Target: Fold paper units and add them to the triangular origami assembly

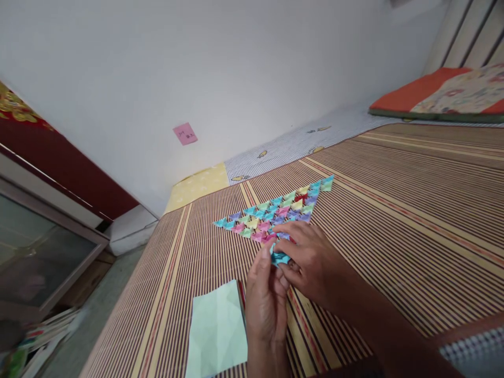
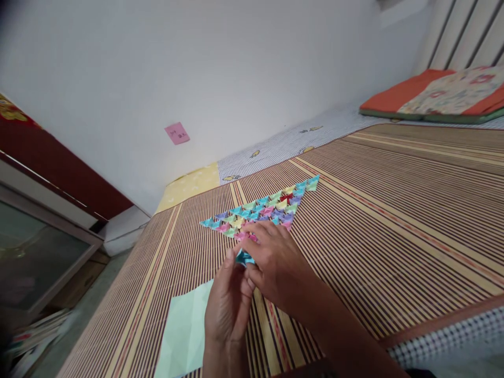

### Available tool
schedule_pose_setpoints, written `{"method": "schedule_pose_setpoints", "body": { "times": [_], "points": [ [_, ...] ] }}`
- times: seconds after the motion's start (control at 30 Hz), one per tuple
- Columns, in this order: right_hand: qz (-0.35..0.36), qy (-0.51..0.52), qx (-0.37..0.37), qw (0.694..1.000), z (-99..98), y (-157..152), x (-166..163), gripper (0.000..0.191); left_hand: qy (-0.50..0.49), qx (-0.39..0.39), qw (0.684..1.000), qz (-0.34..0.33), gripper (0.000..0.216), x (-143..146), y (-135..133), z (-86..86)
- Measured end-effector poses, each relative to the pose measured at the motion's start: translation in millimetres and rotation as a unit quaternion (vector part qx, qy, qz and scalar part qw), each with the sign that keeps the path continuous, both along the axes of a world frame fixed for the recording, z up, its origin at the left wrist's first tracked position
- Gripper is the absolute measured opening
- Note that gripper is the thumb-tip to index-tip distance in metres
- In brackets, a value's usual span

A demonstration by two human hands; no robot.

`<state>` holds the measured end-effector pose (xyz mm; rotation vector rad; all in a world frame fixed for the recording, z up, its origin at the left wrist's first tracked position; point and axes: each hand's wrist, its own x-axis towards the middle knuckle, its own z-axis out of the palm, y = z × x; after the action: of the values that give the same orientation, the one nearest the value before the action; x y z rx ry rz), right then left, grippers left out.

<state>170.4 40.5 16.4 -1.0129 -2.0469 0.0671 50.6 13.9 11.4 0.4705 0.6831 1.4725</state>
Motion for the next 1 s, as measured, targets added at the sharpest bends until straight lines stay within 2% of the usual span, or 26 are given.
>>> {"method": "schedule_pose_setpoints", "body": {
  "times": [0.1, 0.37, 0.6, 0.77, 0.9, 1.0],
  "points": [
    [0.010, 0.004, 0.002, 1.000, -0.9, 0, -1, 0.026, 0.021, 0.003, 1.000, 0.006, 0.028, -2, 0, 1.0],
    [-0.001, -0.016, 0.016, 1.000, -3.0, 2, -4, 0.022, 0.038, -0.023, 0.997, 0.056, 0.023, -3, 2, -1.1],
    [0.039, 0.053, -0.006, 0.998, 0.7, -2, -10, 0.025, 0.032, -0.003, 0.997, 0.067, 0.022, -3, 2, -3.4],
    [0.102, 0.105, -0.031, 0.989, 7.9, 0, 6, 0.031, 0.001, -0.035, 0.998, 0.059, 0.026, -2, 4, -2.8],
    [0.097, 0.116, -0.036, 0.988, 7.7, 6, 23, 0.025, -0.022, -0.056, 0.996, 0.064, 0.028, -5, 5, -0.2],
    [0.106, 0.116, -0.028, 0.987, 5.4, 9, 23, 0.025, -0.021, -0.056, 0.996, 0.062, 0.027, -7, 7, 0.2]
  ]
}}
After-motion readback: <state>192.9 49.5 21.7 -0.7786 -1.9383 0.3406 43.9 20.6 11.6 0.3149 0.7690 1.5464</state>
